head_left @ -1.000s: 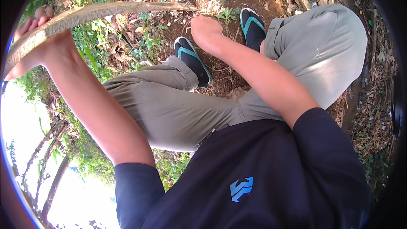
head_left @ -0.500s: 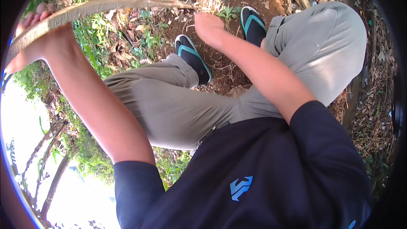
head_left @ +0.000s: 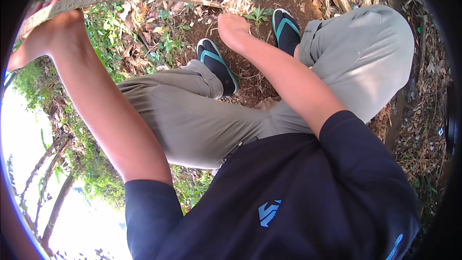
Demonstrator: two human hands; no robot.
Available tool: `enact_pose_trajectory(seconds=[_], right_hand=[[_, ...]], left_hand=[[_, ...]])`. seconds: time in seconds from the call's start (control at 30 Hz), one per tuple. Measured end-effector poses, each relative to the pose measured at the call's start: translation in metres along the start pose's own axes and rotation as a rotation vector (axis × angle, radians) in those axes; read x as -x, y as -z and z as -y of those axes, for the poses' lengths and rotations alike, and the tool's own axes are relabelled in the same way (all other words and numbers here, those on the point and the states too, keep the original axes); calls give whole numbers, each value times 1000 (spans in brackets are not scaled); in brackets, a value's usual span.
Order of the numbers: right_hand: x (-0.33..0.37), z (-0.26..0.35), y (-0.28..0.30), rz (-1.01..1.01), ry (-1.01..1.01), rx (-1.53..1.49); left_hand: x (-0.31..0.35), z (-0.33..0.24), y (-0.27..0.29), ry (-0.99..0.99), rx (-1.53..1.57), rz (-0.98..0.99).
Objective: The person sits on the ground and uses a curved knife to shave and shape a long piece of wood. They hold the wood with their left hand and repeatedly scrape the surface with the knife in their right hand, occasionally adjusting their grip and the wood's position.
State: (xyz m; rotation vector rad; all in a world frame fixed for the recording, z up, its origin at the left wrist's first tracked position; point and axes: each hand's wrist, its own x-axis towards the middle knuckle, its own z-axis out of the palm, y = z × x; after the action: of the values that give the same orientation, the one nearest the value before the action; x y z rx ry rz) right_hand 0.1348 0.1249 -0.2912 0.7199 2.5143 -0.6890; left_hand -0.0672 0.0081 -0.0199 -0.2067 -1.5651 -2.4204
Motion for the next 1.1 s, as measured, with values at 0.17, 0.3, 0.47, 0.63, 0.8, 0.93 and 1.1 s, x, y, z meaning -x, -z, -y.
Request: enact_pose_trajectory(seconds=[0.17, 0.3, 0.47, 0.63, 0.8, 0.93, 1.1], right_hand=[[2, -12, 1, -20, -55, -107], [10, -4, 6, -9, -21, -31], [11, -2, -8, -2, -105, -61], [1, -5, -8, -32, -23, -24], [2, -11, 1, 14, -29, -5], [-19, -26, -17, -67, -12, -44], [-13, -10, -6, -18, 27, 55]], left_hand=[[-16, -3, 19, 61, 31, 149], [-22, -1, 23, 82, 48, 159], [-12, 1, 16, 6, 38, 132], [-16, 4, 13, 16, 25, 26], [-4, 3, 8, -42, -39, 15], [2, -7, 0, -9, 2, 53], [8, -4, 8, -9, 10, 103]])
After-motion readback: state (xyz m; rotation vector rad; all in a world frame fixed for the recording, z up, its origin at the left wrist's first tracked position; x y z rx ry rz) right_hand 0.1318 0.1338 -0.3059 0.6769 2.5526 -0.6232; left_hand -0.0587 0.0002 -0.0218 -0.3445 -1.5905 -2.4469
